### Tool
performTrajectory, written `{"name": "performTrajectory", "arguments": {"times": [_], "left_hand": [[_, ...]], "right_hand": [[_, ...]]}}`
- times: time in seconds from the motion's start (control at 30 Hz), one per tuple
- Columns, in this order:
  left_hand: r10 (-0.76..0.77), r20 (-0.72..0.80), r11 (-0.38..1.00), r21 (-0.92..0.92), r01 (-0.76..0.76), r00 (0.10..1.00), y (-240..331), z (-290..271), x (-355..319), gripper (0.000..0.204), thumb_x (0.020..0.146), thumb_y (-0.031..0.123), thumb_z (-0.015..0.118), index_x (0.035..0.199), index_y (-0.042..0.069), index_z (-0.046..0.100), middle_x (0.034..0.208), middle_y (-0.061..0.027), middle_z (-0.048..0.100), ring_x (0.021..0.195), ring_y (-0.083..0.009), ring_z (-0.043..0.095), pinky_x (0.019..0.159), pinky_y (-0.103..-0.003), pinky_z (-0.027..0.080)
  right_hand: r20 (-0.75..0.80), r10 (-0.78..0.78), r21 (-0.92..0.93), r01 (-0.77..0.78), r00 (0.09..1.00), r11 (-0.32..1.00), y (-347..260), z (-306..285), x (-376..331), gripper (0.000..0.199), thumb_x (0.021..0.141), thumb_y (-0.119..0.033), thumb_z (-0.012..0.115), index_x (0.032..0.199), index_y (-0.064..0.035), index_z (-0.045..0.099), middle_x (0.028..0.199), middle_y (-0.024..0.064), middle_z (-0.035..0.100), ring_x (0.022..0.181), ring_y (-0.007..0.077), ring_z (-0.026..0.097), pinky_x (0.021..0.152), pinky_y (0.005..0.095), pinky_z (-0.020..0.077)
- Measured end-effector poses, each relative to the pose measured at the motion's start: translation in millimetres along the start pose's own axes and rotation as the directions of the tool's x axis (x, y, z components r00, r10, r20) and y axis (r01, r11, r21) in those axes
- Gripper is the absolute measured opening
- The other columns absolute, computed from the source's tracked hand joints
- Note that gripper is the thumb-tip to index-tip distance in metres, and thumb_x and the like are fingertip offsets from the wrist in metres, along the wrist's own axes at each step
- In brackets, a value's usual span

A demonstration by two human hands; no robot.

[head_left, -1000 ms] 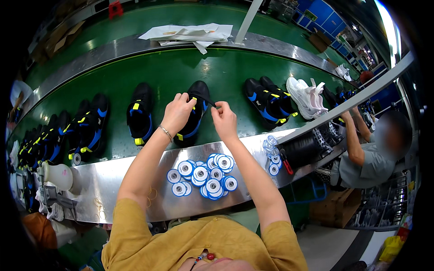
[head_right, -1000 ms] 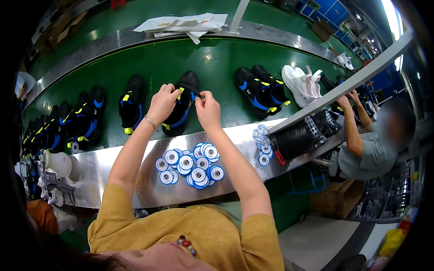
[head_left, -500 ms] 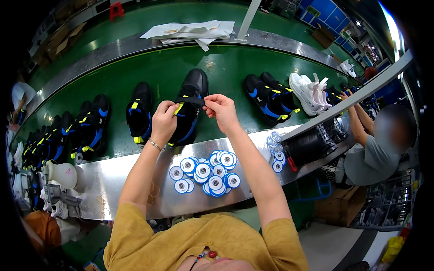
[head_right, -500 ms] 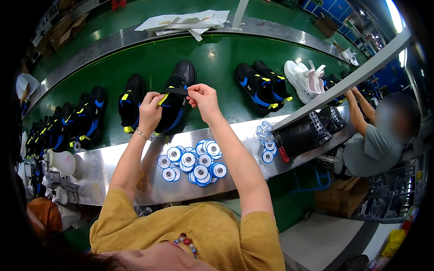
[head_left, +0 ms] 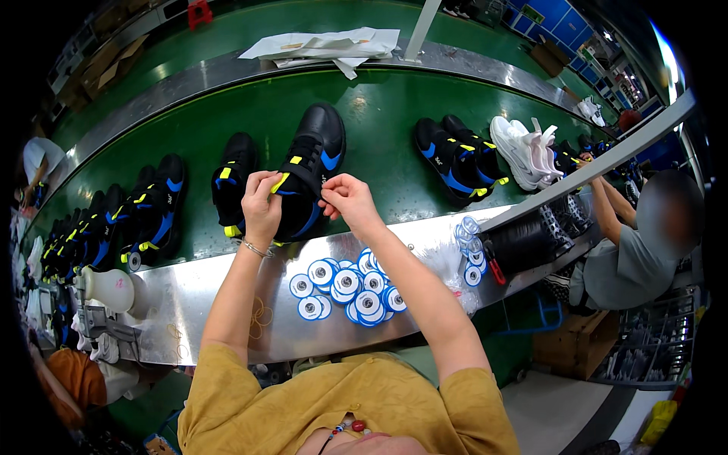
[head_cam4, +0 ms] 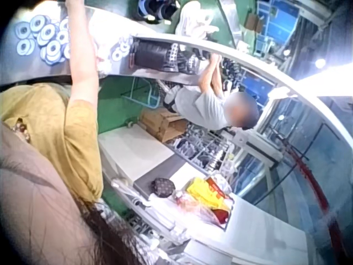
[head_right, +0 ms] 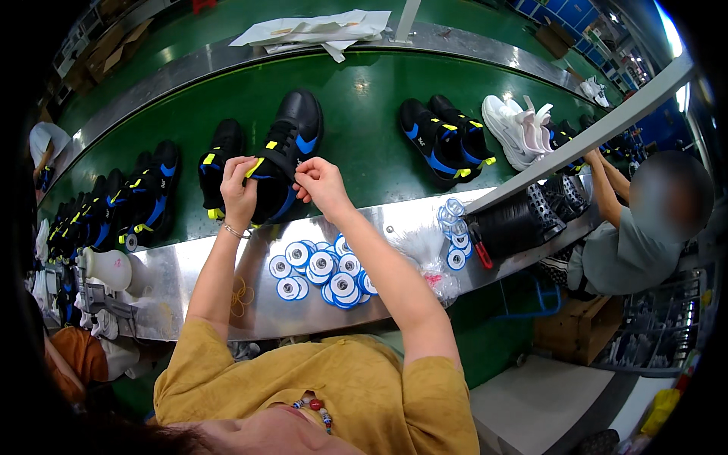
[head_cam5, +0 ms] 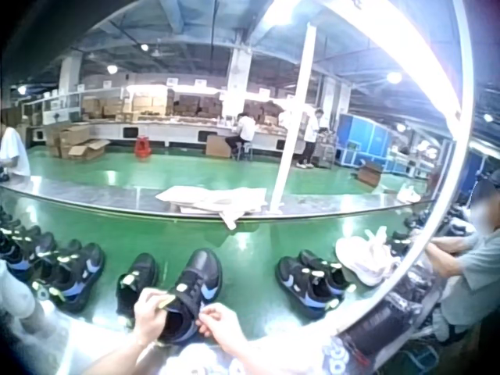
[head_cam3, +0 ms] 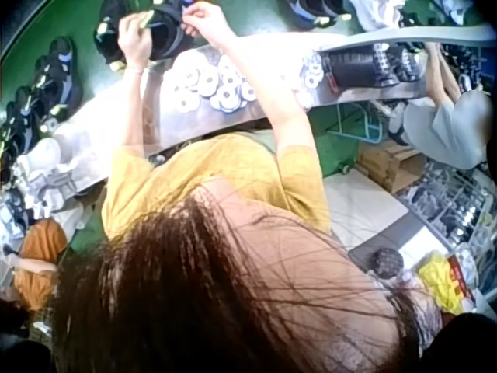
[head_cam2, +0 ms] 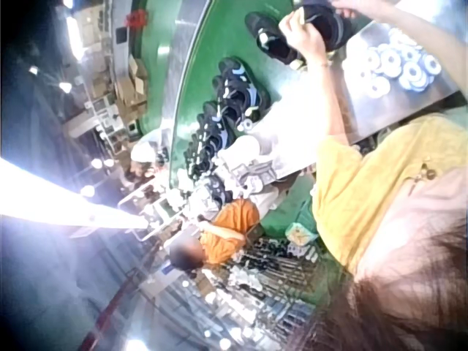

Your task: The person picks up small circular tags from a pile on the table and attaches them to the tongue of black and blue sneakers moving along a conveyor belt. The person handles the shoes one at a time, placing the tags inside the tongue area before the shoes continue down the line.

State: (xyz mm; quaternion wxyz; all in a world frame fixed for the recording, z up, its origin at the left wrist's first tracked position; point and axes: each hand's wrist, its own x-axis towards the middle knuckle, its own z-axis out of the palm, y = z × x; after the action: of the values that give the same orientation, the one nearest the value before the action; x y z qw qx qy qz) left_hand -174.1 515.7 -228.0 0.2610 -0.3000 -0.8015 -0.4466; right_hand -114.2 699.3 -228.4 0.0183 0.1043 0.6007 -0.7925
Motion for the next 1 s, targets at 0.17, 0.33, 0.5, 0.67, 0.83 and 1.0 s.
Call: {"name": "performTrajectory", "arguments": {"times": [0.17, 0.33, 0.5, 0.67, 0.83, 1.0], "left_hand": [[-0.009, -0.011, 1.0, -0.005, 0.009, 1.0, -0.8, -2.9, 0.2, 0.031, 0.07, -0.014, 0.055, 0.096, 0.0, 0.062, 0.096, -0.0117, 0.058, 0.087, -0.0262, 0.062, 0.074, -0.03, 0.051], [-0.007, -0.013, 1.0, -0.005, 0.007, 1.0, -1.5, -3.1, 1.5, 0.03, 0.07, -0.014, 0.055, 0.095, 0.0, 0.062, 0.095, -0.0117, 0.057, 0.085, -0.0261, 0.062, 0.071, -0.03, 0.051], [-0.039, 0.005, 0.997, 0.064, 0.038, 0.999, -2.7, 1.3, 6.0, 0.028, 0.071, -0.012, 0.055, 0.094, 0.001, 0.063, 0.092, -0.0116, 0.056, 0.079, -0.0269, 0.061, 0.066, -0.033, 0.05], [-0.091, 0.058, 0.991, 0.102, 0.085, 0.994, -6.8, 10.8, 16.6, 0.022, 0.075, -0.008, 0.054, 0.094, 0.001, 0.062, 0.093, -0.0127, 0.056, 0.079, -0.0298, 0.06, 0.068, -0.035, 0.049], [-0.151, 0.05, 0.974, 0.177, 0.14, 0.987, -20.1, 16.7, 28.3, 0.021, 0.076, -0.004, 0.054, 0.094, 0.002, 0.062, 0.092, -0.0127, 0.057, 0.077, -0.0309, 0.06, 0.068, -0.036, 0.049], [-0.107, 0.108, 0.955, 0.289, 0.072, 0.988, -28.6, 37.6, 46.1, 0.019, 0.079, 0.002, 0.056, 0.097, 0.004, 0.061, 0.096, -0.0119, 0.057, 0.082, -0.0319, 0.06, 0.071, -0.038, 0.05]], "right_hand": [[-0.004, 0.014, -0.009, -0.014, 1.0, 1.0, 4.1, 11.0, -0.1, 0.008, 0.087, -0.006, 0.059, 0.092, -0.0015, 0.055, 0.071, 0.0067, 0.063, 0.055, 0.0092, 0.057, 0.048, 0.0208, 0.0441], [-0.041, 0.01, 0.056, -0.007, 0.999, 0.998, 18.2, 19.2, 2.3, 0.009, 0.088, -0.009, 0.059, 0.092, -0.0021, 0.055, 0.07, 0.0061, 0.062, 0.054, 0.0089, 0.056, 0.047, 0.021, 0.0437], [-0.001, 0.116, -0.103, -0.116, 0.993, 0.988, 13.2, 1.6, -10.2, 0.012, 0.088, -0.013, 0.059, 0.089, -0.0018, 0.059, 0.068, 0.0056, 0.062, 0.054, 0.0083, 0.055, 0.047, 0.0207, 0.044], [-0.181, 0.031, -0.168, -0.062, 0.983, 0.984, -43.4, -74.7, -39.7, 0.011, 0.084, -0.012, 0.061, 0.086, -0.0009, 0.062, 0.07, 0.0059, 0.063, 0.054, 0.0081, 0.054, 0.047, 0.0206, 0.0439], [-0.297, -0.041, -0.43, -0.096, 0.954, 0.898, -76.0, -160.5, -95.4, 0.011, 0.084, -0.011, 0.062, 0.083, -0.0003, 0.063, 0.068, 0.0035, 0.062, 0.055, 0.0062, 0.053, 0.048, 0.0196, 0.0412], [-0.306, -0.073, -0.73, -0.185, 0.949, 0.658, -51.8, -196.9, -135.8, 0.012, 0.081, -0.008, 0.062, 0.084, 0.0034, 0.066, 0.069, 0.0038, 0.062, 0.06, 0.0087, 0.054, 0.055, 0.0224, 0.043]]}}
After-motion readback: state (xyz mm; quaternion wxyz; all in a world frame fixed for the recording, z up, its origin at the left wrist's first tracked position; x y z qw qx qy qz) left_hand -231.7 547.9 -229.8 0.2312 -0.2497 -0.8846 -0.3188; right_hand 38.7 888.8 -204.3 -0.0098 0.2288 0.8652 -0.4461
